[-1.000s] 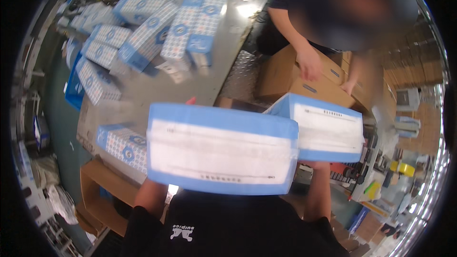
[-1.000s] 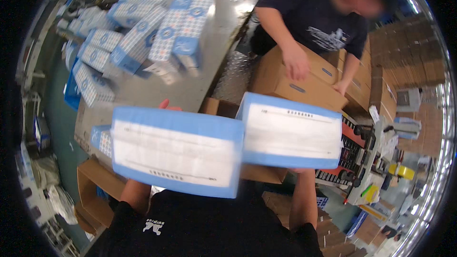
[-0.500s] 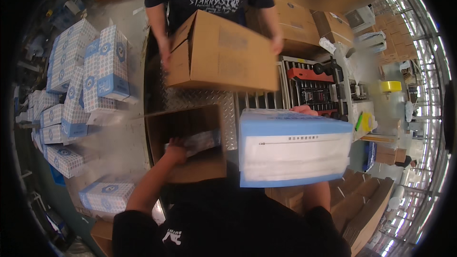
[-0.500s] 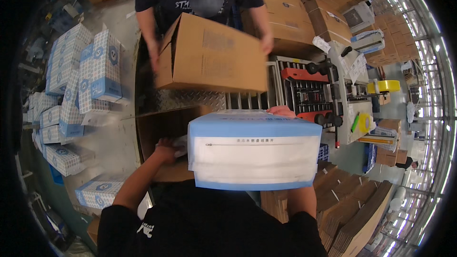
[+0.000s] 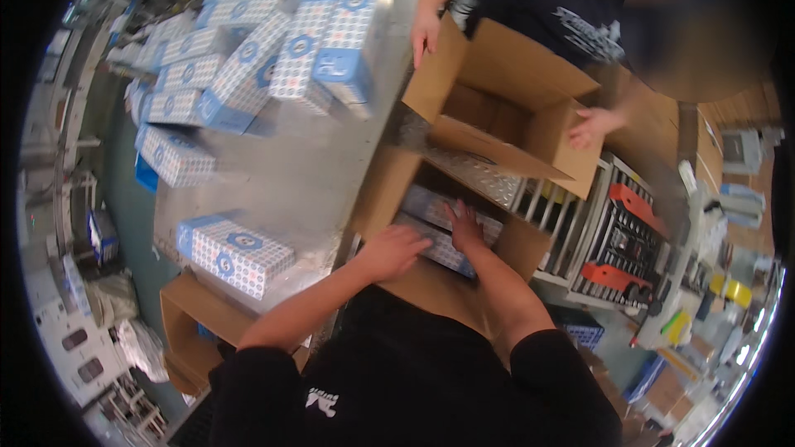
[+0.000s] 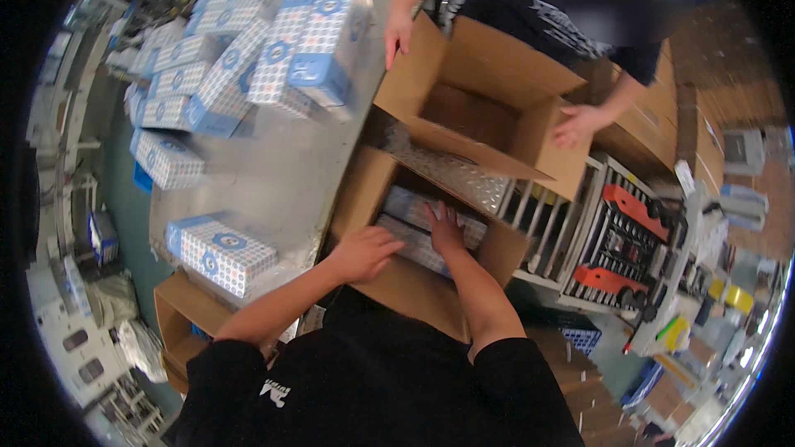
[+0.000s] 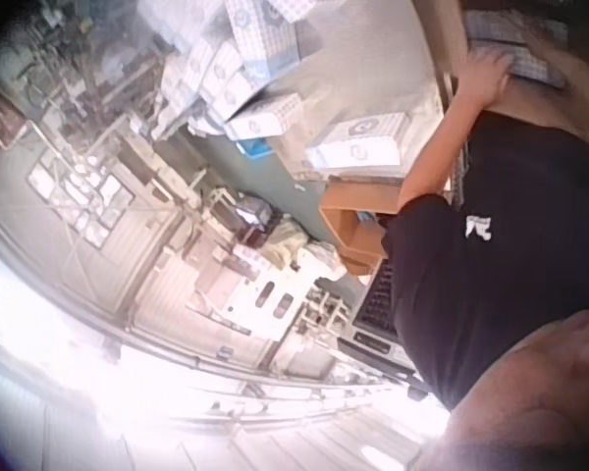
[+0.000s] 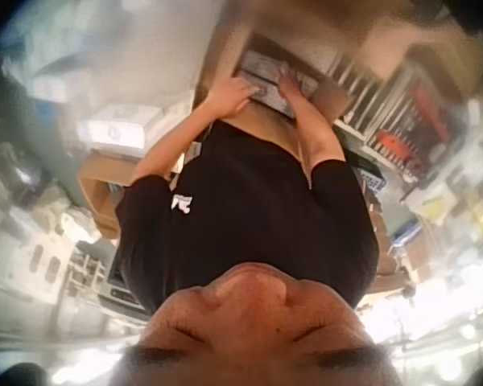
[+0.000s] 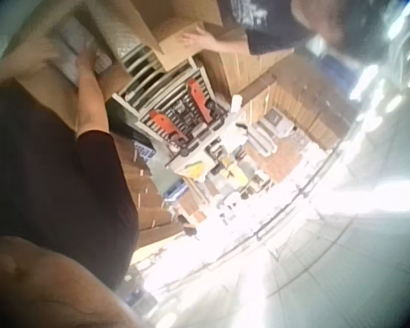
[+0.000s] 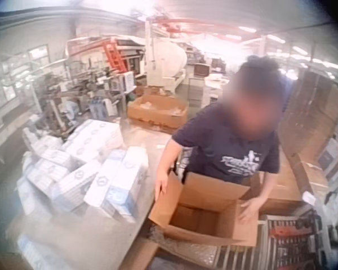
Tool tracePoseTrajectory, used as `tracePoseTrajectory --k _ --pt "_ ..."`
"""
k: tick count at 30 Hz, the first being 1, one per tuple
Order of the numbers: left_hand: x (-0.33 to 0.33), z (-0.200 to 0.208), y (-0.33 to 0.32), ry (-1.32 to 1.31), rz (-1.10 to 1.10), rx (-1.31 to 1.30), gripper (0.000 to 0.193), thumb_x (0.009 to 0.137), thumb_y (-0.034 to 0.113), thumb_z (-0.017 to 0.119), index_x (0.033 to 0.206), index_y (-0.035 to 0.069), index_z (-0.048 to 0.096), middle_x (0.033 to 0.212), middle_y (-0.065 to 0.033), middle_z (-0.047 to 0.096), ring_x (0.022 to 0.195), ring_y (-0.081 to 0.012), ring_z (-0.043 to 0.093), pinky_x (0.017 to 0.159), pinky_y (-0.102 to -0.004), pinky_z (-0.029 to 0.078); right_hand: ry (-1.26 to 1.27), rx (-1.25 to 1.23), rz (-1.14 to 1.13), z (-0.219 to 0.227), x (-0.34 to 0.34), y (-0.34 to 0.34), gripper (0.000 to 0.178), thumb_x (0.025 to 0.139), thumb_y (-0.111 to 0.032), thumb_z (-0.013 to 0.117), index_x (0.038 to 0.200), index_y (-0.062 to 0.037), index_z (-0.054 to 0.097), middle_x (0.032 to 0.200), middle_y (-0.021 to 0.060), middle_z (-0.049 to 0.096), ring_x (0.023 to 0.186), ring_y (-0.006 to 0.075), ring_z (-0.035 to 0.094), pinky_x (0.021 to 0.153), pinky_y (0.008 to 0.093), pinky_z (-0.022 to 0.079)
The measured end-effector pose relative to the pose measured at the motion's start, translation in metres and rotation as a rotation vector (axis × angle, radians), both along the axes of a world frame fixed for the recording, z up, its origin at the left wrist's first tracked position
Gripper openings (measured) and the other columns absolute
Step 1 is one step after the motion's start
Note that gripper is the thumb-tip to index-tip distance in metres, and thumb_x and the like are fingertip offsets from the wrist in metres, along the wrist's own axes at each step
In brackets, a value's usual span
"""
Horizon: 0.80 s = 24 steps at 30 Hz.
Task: The person unfolds flat cardboard boxes and fills them with stacks of blue and white packaged goods before placing the filled boxes onto a conveyor belt for machine taping.
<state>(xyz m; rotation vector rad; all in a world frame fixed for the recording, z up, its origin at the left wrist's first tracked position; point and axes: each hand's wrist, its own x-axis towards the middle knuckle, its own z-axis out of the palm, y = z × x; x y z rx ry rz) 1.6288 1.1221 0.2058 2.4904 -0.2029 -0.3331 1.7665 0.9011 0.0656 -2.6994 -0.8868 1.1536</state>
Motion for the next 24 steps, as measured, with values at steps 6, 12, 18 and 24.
tracePoseTrajectory --k 6,12,18,24 --pt "-0.169 0.093 0.173 0.156 1.394 0.975 0.095 0.078 0.031 0.086 0.155 0.004 0.038 0.152 -0.0331 0.038 0.148 -0.0436 0.03 0.118 -0.0577 0.029 0.088 0.115 -0.042 -0.021 -0.028 0.013 0.048 0.088 -0.014 0.069 0.136 -0.0135 0.065 0.155 0.0198 0.047 0.14 0.0376 0.048 0.114 0.0422 0.044" --pt "-0.321 0.06 0.203 -0.289 2.031 -1.114 0.071 0.085 0.003 0.064 0.149 -0.005 0.037 0.135 -0.0259 0.058 0.12 -0.0386 0.064 0.099 -0.0508 0.057 0.369 0.427 -0.336 0.069 -0.012 0.051 0.041 0.087 -0.015 0.074 0.127 -0.0067 0.068 0.124 0.0143 0.071 0.12 0.025 0.066 0.102 0.0393 0.051" --pt "-0.179 0.085 0.11 0.102 1.192 -1.016 0.082 0.07 0.003 0.086 0.144 0.001 0.05 0.135 -0.0142 0.06 0.122 -0.0255 0.061 0.097 -0.0401 0.055 0.575 1.023 -0.032 0.264 -0.024 0.113 0.133 0.061 -0.036 0.099 0.162 -0.0043 0.018 0.159 0.0191 0.038 0.146 0.0307 0.038 0.12 0.0467 0.032" --pt "-0.021 0.124 0.046 0.054 0.615 -1.531 0.092 0.089 0.024 0.082 0.161 0.008 0.028 0.157 -0.0148 0.042 0.145 -0.0299 0.04 0.123 -0.046 0.029 0.589 1.159 -0.389 0.287 0.007 0.038 0.12 0.056 -0.03 0.1 0.151 -0.0021 0.032 0.142 0.0155 0.049 0.135 0.0291 0.048 0.116 0.0464 0.035"
